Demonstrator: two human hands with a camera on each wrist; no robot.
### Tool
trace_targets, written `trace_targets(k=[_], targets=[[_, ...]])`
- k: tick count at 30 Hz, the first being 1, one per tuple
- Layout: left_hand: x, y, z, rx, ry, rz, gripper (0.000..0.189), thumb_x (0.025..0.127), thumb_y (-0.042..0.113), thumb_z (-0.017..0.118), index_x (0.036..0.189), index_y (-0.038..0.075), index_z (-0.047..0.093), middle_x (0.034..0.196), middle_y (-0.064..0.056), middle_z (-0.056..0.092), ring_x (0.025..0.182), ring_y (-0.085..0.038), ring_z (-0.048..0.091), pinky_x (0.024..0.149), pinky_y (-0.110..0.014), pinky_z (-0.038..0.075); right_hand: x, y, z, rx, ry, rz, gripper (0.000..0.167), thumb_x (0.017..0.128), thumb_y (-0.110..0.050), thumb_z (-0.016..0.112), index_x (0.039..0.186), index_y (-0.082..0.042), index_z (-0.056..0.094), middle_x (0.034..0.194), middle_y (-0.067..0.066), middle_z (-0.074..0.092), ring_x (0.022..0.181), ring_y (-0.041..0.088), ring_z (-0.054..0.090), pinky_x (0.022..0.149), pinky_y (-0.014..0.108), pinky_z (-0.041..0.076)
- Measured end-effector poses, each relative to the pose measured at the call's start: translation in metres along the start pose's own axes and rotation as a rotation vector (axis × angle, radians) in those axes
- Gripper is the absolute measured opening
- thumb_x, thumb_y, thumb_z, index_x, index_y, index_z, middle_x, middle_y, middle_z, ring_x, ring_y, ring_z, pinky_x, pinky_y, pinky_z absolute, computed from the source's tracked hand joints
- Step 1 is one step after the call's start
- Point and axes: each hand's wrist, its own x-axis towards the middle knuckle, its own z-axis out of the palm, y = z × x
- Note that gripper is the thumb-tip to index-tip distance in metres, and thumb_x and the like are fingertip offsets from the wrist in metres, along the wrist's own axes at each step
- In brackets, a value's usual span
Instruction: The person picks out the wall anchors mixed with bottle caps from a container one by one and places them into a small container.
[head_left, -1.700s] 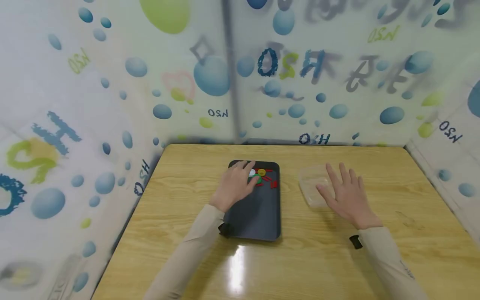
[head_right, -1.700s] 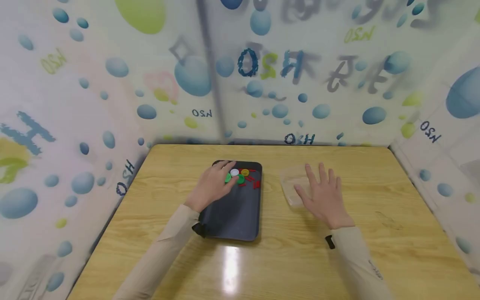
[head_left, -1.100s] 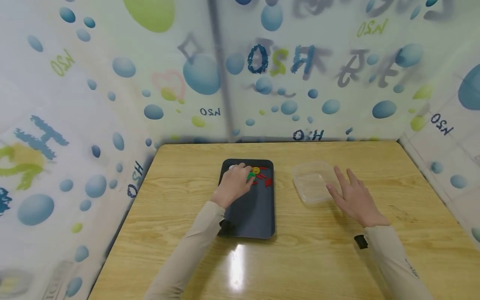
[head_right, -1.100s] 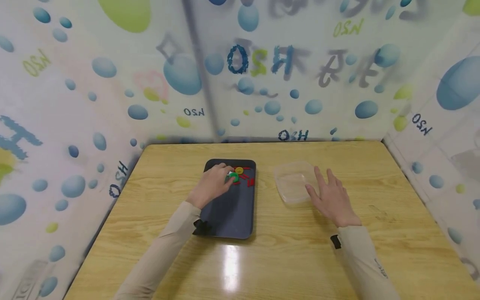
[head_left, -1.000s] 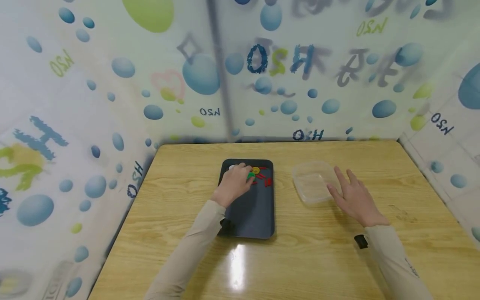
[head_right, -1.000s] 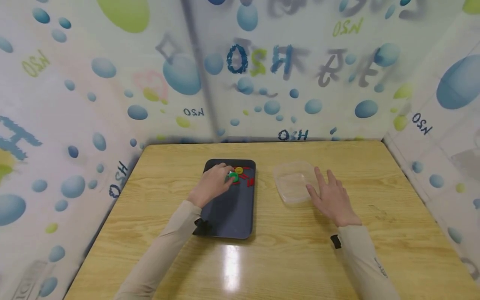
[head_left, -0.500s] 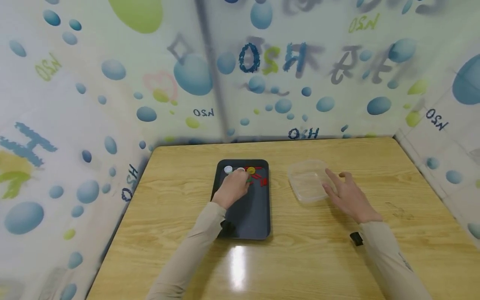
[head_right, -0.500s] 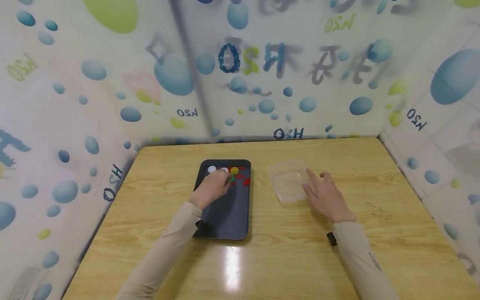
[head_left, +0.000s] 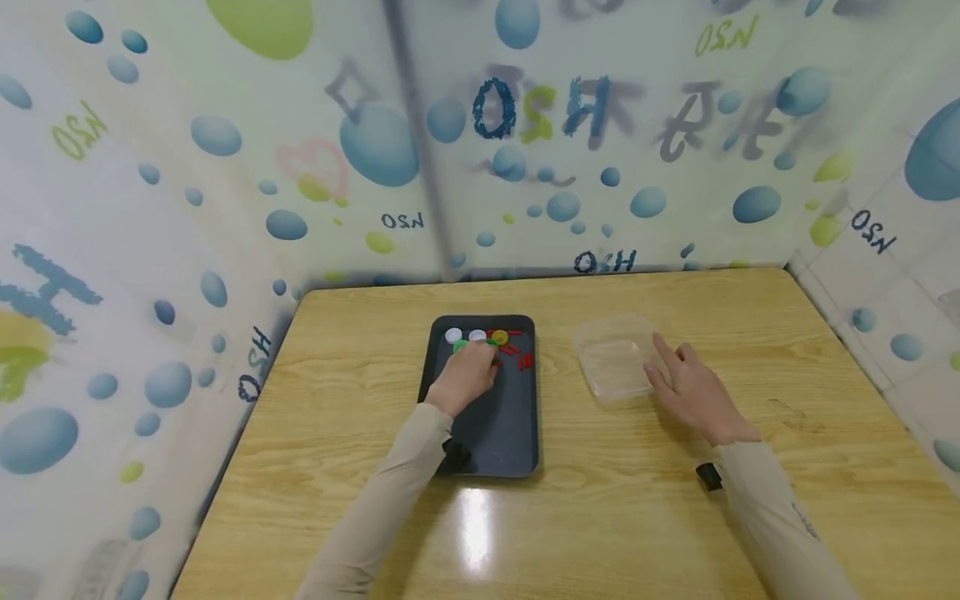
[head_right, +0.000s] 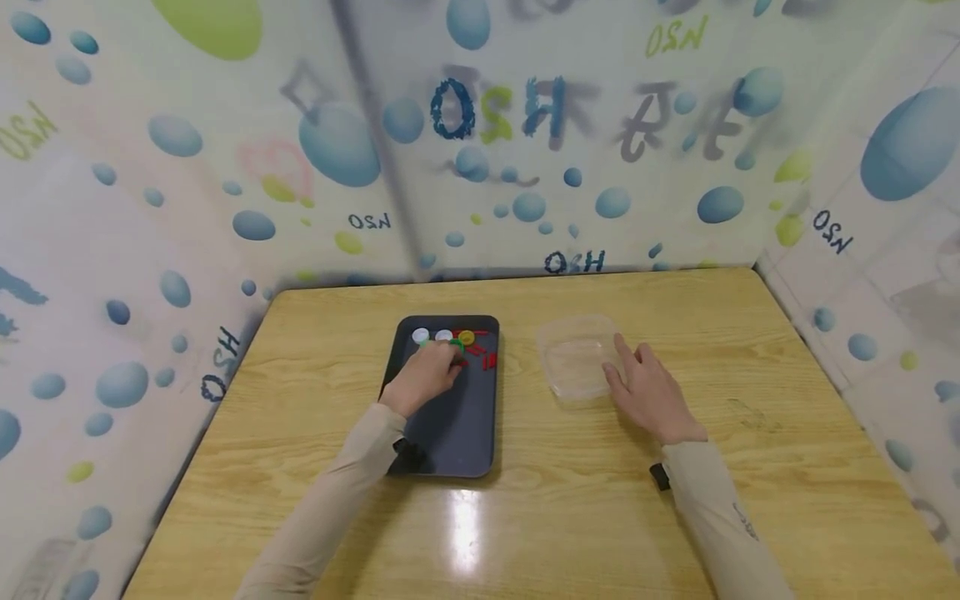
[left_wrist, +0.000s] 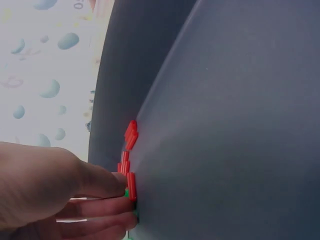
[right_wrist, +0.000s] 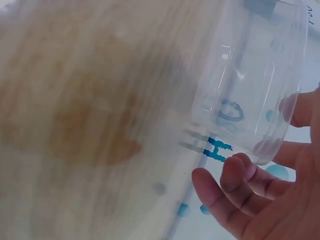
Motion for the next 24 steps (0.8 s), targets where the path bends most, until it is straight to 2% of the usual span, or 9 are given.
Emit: trace_targets(k=[7,12,19,24], targets=[[0.002,-0.002,0.001,-0.016,0.005,0.008,0.008,0.095,0.01,0.07,0.099,0.004,0.074,0.097,-0.012,0.072,0.086,-0.025,0.071,0.071,-0.037,0.06,-0.007,0.0,0.005,0.019,0.041,0.019,0.06,0.11,-0.032,0.04,0.153,0.009,0.033,0.096,0.02,0.045,0.067,0.02,0.037,0.054,0.028,0.032],[0.002,-0.003,0.002,-0.015,0.012,-0.001,0.006,0.094,0.007,0.07,0.097,0.004,0.074,0.095,-0.013,0.071,0.083,-0.025,0.07,0.069,-0.037,0.059,-0.01,-0.003,0.006,0.036,0.046,0.031,0.061,0.11,-0.031,0.038,0.154,0.011,0.029,0.092,0.017,0.042,0.066,0.019,0.035,0.053,0.027,0.031],[0.003,-0.001,0.005,0.04,0.11,-0.018,0.006,0.089,0.006,0.075,0.085,0.003,0.073,0.086,-0.015,0.07,0.078,-0.028,0.07,0.066,-0.041,0.061,-0.014,-0.007,0.004,0.051,0.052,0.044,0.062,0.11,-0.03,0.04,0.153,0.013,0.028,0.089,0.017,0.044,0.068,0.02,0.037,0.055,0.028,0.032],[0.005,0.001,0.006,0.051,0.118,-0.035,0.009,0.088,0.007,0.077,0.082,0.002,0.074,0.083,-0.016,0.072,0.075,-0.029,0.071,0.064,-0.041,0.061,-0.017,-0.009,0.003,0.044,0.035,0.065,0.064,0.11,-0.032,0.038,0.154,0.013,0.025,0.091,0.017,0.044,0.066,0.02,0.038,0.055,0.029,0.032]])
